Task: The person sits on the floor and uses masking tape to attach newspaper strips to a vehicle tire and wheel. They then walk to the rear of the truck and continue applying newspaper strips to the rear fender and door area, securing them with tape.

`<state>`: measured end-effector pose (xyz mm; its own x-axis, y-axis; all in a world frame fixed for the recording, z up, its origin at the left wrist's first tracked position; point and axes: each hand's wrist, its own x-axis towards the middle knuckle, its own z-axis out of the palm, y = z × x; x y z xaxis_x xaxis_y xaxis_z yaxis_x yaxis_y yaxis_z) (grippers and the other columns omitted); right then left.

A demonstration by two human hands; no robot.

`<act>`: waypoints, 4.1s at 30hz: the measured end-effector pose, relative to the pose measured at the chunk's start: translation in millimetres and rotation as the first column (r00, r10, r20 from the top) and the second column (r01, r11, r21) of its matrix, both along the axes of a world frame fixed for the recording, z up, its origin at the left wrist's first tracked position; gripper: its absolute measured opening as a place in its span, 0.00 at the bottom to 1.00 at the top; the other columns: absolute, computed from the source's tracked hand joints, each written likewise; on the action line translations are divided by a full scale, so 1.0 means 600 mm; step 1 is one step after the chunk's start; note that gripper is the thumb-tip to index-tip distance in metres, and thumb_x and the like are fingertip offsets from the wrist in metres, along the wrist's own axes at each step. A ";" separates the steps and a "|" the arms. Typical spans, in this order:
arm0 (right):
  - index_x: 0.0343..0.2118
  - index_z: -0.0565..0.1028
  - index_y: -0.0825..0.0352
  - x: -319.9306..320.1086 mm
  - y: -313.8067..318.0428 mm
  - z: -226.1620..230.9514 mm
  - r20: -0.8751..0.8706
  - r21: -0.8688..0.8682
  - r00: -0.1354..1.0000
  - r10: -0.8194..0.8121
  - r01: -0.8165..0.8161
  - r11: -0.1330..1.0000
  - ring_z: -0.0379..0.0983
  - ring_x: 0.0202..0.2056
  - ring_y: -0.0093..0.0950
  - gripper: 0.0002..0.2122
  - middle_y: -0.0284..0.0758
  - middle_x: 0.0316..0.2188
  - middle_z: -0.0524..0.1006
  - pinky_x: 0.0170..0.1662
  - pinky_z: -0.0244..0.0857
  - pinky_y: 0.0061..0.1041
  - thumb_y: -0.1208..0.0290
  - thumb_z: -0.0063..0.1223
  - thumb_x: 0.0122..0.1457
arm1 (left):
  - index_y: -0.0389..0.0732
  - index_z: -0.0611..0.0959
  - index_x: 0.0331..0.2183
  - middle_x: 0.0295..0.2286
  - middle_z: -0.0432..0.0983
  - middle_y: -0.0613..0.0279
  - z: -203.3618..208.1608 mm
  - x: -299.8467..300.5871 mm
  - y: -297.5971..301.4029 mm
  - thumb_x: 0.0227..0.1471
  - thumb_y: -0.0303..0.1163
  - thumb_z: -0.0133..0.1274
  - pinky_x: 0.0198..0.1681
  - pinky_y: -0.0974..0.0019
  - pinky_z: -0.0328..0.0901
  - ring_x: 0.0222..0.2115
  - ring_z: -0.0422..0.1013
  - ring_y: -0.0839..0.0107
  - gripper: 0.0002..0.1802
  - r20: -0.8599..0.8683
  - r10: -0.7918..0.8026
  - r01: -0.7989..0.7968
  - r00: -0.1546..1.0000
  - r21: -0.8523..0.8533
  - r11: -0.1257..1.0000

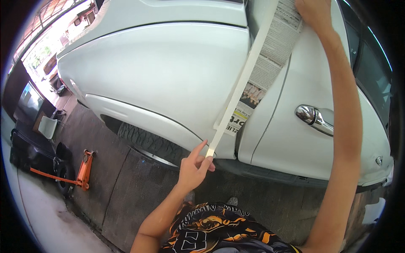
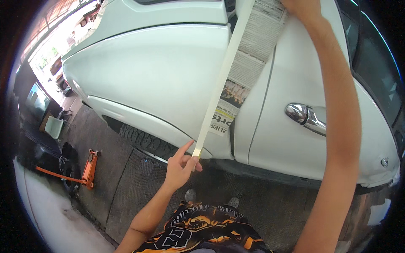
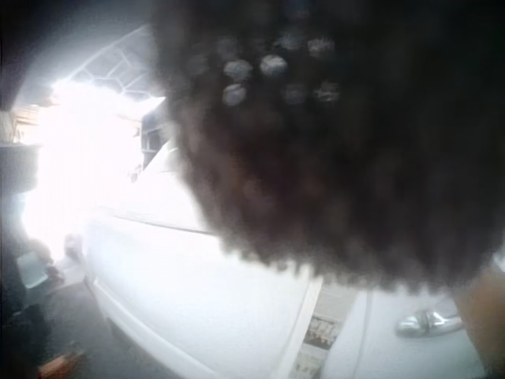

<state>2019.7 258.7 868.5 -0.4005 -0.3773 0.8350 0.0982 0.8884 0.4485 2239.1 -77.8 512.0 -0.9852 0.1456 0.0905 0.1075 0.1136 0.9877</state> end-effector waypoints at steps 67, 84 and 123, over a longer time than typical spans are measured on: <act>0.42 0.79 0.72 0.355 -0.327 -0.613 -0.428 -0.766 0.557 0.712 0.193 -0.613 0.77 0.42 0.23 0.10 0.35 0.40 0.81 0.50 0.69 0.25 0.80 0.63 0.57 | 0.29 0.73 0.55 0.20 0.81 0.55 0.030 0.035 -0.023 0.58 0.25 0.53 0.24 0.71 0.71 0.19 0.78 0.73 0.24 0.053 0.113 -0.118 0.992 0.100 0.988; 0.43 0.79 0.72 0.369 -0.324 -0.611 -0.462 -0.698 0.530 0.711 0.277 -0.660 0.76 0.41 0.21 0.11 0.34 0.40 0.81 0.46 0.69 0.23 0.78 0.64 0.57 | 0.31 0.74 0.56 0.20 0.80 0.55 0.025 0.017 -0.018 0.58 0.25 0.52 0.24 0.70 0.72 0.19 0.77 0.72 0.24 0.085 0.054 -0.065 0.995 0.134 0.989; 0.43 0.81 0.72 0.359 -0.309 -0.606 -0.420 -0.750 0.513 0.749 0.268 -0.605 0.77 0.41 0.20 0.09 0.34 0.41 0.82 0.48 0.69 0.22 0.79 0.62 0.59 | 0.29 0.80 0.33 0.19 0.78 0.57 0.004 0.006 -0.004 0.60 0.27 0.54 0.20 0.71 0.71 0.18 0.75 0.74 0.09 0.053 0.159 -0.167 0.986 0.273 0.947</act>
<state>2235.3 73.3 504.7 -0.9875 0.1555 0.0249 -0.0775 -0.3418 -0.9366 2242.7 -80.1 514.4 -0.9963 -0.0435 0.0744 0.0801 -0.1498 0.9855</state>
